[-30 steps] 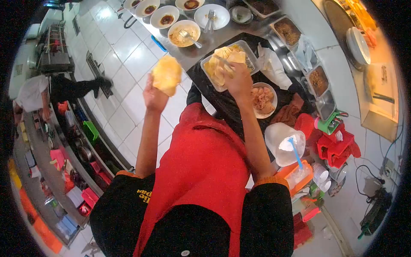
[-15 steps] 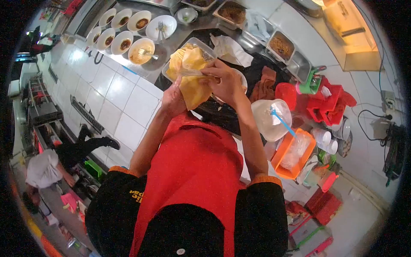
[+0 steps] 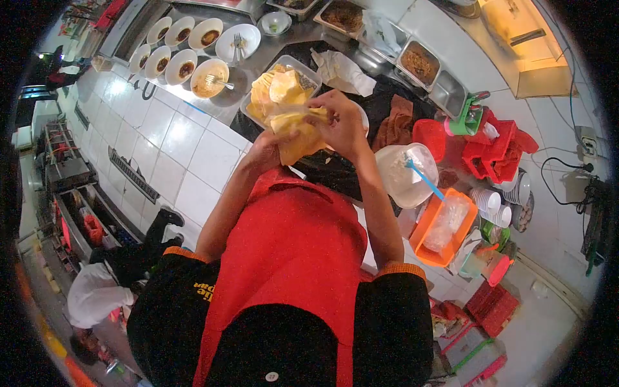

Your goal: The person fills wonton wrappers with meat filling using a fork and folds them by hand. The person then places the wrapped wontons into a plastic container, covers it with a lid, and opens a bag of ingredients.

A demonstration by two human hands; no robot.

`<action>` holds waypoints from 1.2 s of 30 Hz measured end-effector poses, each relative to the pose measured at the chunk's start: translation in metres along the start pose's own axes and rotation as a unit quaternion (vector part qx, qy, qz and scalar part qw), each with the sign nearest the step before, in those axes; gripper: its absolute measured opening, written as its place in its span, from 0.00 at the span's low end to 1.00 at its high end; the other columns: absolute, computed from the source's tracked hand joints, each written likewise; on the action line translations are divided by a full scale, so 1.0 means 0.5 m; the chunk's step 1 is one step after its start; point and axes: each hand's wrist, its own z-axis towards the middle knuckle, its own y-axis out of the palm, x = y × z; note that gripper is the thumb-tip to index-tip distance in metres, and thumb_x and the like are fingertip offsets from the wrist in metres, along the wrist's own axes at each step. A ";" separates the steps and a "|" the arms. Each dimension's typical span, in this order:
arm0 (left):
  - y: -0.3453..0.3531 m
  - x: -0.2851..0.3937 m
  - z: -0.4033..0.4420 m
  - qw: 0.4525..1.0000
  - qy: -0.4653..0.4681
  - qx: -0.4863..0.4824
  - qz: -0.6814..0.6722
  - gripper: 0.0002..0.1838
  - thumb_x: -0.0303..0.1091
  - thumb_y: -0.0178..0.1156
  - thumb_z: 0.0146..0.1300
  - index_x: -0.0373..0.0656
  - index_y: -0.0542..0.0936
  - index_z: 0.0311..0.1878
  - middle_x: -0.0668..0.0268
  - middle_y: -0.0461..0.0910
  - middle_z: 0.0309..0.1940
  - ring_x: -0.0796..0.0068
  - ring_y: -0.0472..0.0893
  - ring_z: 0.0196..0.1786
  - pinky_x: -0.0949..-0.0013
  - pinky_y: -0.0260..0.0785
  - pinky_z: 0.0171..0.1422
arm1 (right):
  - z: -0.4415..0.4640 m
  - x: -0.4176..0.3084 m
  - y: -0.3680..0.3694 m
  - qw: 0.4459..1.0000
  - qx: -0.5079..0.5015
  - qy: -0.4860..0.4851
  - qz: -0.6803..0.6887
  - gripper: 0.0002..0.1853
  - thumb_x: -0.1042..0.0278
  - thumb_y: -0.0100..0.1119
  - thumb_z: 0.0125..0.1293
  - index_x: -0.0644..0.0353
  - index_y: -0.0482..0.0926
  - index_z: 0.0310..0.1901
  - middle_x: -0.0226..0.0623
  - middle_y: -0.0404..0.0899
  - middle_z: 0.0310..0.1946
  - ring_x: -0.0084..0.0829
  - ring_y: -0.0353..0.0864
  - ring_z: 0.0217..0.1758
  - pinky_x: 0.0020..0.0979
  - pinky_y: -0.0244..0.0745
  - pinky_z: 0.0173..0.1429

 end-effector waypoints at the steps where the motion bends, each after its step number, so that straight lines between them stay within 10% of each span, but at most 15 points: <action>1: 0.002 0.004 -0.003 1.000 0.000 0.002 0.000 0.27 0.34 0.58 0.70 0.38 0.66 0.69 0.60 0.75 0.62 0.65 0.77 0.62 0.62 0.71 0.65 | -0.003 -0.008 -0.005 0.999 0.026 0.038 0.014 0.11 0.79 0.66 0.56 0.59 0.86 0.42 0.31 0.80 0.35 0.23 0.78 0.33 0.22 0.70 0.35; 9: 0.037 0.037 -0.005 0.878 0.058 -0.076 0.468 0.20 0.25 0.52 0.70 0.39 0.72 0.65 0.61 0.78 0.60 0.66 0.76 0.61 0.68 0.65 0.67 | -0.048 0.031 -0.011 0.994 -0.017 -0.024 0.107 0.26 0.71 0.78 0.51 0.59 0.81 0.53 0.31 0.81 0.47 0.23 0.79 0.47 0.24 0.75 0.52; 15: 0.035 0.054 -0.003 0.711 -0.063 -0.100 0.694 0.26 0.18 0.55 0.55 0.35 0.74 0.61 0.56 0.81 0.52 0.61 0.78 0.57 0.66 0.66 0.65 | -0.061 -0.006 0.026 0.992 -0.069 0.055 0.092 0.27 0.80 0.75 0.47 0.60 0.81 0.52 0.27 0.81 0.40 0.19 0.72 0.35 0.22 0.70 0.39; 17: 0.039 0.070 -0.012 0.715 0.021 -0.108 0.691 0.26 0.17 0.54 0.55 0.35 0.73 0.61 0.57 0.82 0.51 0.62 0.79 0.57 0.66 0.67 0.65 | -0.073 0.020 0.038 0.994 -0.045 0.029 0.095 0.23 0.81 0.73 0.48 0.60 0.82 0.48 0.27 0.80 0.39 0.19 0.72 0.33 0.22 0.70 0.38; 19: 0.051 0.095 -0.020 0.714 0.105 -0.116 0.682 0.27 0.17 0.54 0.54 0.34 0.73 0.61 0.57 0.82 0.50 0.63 0.79 0.57 0.66 0.68 0.64 | -0.074 0.011 0.041 0.995 -0.041 0.019 0.094 0.20 0.80 0.73 0.48 0.60 0.82 0.46 0.27 0.80 0.38 0.19 0.72 0.32 0.23 0.69 0.37; 21: 0.048 0.118 -0.025 0.859 -0.012 -0.134 0.494 0.26 0.21 0.55 0.57 0.34 0.73 0.62 0.58 0.83 0.52 0.61 0.79 0.58 0.63 0.69 0.65 | -0.070 -0.010 0.040 0.995 -0.035 0.007 0.092 0.18 0.80 0.73 0.48 0.60 0.83 0.44 0.28 0.79 0.36 0.19 0.72 0.32 0.23 0.69 0.36; 26: -0.047 0.053 -0.016 0.981 -0.062 -0.130 0.132 0.34 0.41 0.66 0.60 0.37 0.70 0.67 0.59 0.76 0.61 0.65 0.75 0.63 0.61 0.68 0.66 | -0.062 -0.012 0.039 0.971 0.115 0.126 0.170 0.12 0.72 0.73 0.57 0.63 0.82 0.41 0.28 0.81 0.32 0.16 0.75 0.33 0.23 0.71 0.37; 31: -0.039 -0.055 0.015 0.967 -0.010 -0.137 -0.212 0.48 0.51 0.73 0.52 0.41 0.63 0.72 0.58 0.70 0.66 0.61 0.72 0.68 0.54 0.63 0.73 | -0.066 -0.061 0.002 0.963 0.098 0.182 0.173 0.12 0.68 0.73 0.60 0.65 0.82 0.41 0.27 0.82 0.32 0.16 0.76 0.33 0.22 0.73 0.39; 36: -0.050 -0.065 0.038 0.984 -0.039 -0.120 -0.125 0.47 0.42 0.76 0.50 0.41 0.63 0.71 0.58 0.69 0.68 0.60 0.72 0.68 0.53 0.66 0.71 | -0.056 -0.104 -0.007 0.960 0.130 0.156 0.193 0.11 0.69 0.71 0.62 0.66 0.82 0.41 0.26 0.82 0.32 0.14 0.77 0.34 0.20 0.73 0.39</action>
